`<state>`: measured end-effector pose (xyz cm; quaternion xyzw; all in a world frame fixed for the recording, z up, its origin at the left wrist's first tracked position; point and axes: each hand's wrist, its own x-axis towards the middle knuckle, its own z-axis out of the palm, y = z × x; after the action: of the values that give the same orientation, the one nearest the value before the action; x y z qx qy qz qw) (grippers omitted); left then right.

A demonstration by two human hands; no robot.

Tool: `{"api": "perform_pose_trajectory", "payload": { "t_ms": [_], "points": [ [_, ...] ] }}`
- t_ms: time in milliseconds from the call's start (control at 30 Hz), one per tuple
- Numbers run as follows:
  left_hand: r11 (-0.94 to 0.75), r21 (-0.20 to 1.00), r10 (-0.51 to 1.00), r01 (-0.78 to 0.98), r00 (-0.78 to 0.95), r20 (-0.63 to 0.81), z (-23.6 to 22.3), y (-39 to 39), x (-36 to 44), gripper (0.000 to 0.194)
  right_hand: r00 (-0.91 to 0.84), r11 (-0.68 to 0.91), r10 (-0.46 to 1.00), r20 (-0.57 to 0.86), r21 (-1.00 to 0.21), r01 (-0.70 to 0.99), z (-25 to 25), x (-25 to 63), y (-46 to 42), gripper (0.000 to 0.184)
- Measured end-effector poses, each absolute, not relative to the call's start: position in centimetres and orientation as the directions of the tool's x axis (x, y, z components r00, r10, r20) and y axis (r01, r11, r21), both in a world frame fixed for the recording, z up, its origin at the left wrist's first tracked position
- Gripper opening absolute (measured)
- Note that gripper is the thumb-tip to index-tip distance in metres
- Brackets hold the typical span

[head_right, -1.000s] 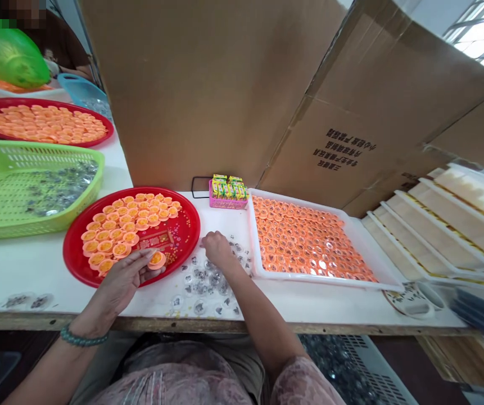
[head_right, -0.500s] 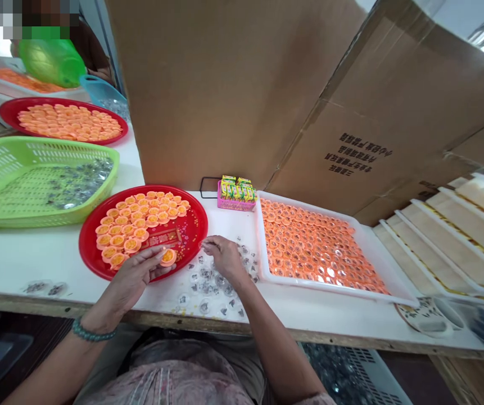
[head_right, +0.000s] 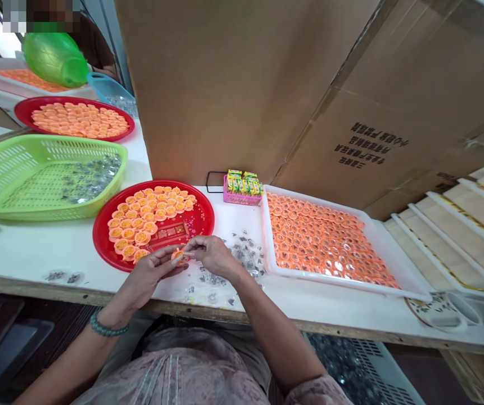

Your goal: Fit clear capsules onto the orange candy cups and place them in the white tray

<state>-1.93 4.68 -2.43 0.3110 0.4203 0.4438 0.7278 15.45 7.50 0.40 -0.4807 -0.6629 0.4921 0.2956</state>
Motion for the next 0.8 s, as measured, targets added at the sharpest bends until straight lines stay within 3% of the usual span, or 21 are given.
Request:
{"api": "perform_pose_trajectory", "payload": {
  "t_ms": [200,433,600,800],
  "points": [
    [0.407,0.842,0.905,-0.352,0.279,-0.321,-2.1,4.5,-1.5,0.044,-0.4,0.208,0.916,0.031,-0.89,0.407,0.6,15.1,7.4,0.014],
    [0.369,0.86,0.917,-0.353,0.29,-0.274,-2.2,4.8,-1.5,0.042,-0.348,0.3,0.93,0.116,-0.785,0.541,1.0,15.2,5.1,0.034],
    [0.348,0.883,0.922,-0.316,0.286,-0.262,-2.2,4.8,-1.1,0.039,-0.272,0.358,0.933,0.237,-0.692,0.627,-0.2,14.4,4.4,0.028],
    [0.315,0.902,0.933,-0.295,0.269,-0.239,-2.1,4.7,-0.8,0.036,-0.31,0.468,0.882,0.355,-0.583,0.664,-1.0,14.4,4.3,0.031]
  ]
}}
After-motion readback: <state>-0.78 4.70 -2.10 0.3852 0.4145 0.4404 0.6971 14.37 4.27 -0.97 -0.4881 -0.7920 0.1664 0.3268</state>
